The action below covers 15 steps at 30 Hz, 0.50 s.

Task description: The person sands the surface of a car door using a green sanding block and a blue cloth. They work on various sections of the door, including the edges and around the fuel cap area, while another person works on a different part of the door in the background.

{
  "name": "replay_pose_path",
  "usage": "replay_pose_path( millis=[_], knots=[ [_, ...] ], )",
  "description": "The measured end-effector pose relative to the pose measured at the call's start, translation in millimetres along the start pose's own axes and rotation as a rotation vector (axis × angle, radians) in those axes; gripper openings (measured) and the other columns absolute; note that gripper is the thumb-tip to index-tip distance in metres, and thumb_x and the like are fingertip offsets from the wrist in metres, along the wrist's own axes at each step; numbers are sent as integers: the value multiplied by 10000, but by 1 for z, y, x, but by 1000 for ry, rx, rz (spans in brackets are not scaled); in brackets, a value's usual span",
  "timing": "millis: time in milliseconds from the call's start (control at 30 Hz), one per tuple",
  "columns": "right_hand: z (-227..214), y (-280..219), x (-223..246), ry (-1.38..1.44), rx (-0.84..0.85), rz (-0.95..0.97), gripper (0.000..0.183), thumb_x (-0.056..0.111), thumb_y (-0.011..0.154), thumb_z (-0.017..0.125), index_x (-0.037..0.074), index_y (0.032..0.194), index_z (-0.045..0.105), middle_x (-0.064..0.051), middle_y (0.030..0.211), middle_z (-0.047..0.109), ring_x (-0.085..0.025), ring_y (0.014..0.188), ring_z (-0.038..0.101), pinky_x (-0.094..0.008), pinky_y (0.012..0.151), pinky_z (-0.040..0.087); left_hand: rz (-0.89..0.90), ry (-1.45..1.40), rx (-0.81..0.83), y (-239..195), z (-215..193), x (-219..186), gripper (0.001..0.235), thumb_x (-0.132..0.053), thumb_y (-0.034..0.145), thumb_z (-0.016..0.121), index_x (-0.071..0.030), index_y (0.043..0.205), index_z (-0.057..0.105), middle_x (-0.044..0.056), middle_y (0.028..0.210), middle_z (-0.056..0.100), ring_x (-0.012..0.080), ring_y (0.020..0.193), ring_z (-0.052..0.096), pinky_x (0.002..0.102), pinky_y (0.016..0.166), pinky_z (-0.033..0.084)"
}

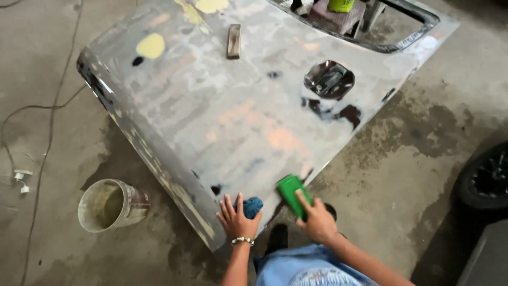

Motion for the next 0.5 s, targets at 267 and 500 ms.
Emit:
replay_pose_path(
  millis=[267,500],
  knots=[
    [-49,17,-17,-51,29,141,999,395,822,794,495,1592,165,-188,1260,516,-389,1083,642,-495,891,574,70,-370,-7,-42,39,37,620,-127,710,818,-114,1290,601,177,1450,519,423,1389,450,529,1140,382],
    [-6,-12,29,-124,123,-50,999,408,811,791,460,1604,186,-203,1269,504,-385,1074,657,-471,894,586,-164,-689,4,-5,40,24,598,-30,748,730,-97,1337,651,172,1216,628,364,1115,636,447,956,522]
  ],
)
Point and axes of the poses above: each hand's wrist, its own y-axis towards the middle knuckle, its own z-axis out of the palm, x = y × z, the point moved 10 cm from there along y, towards the middle knuckle
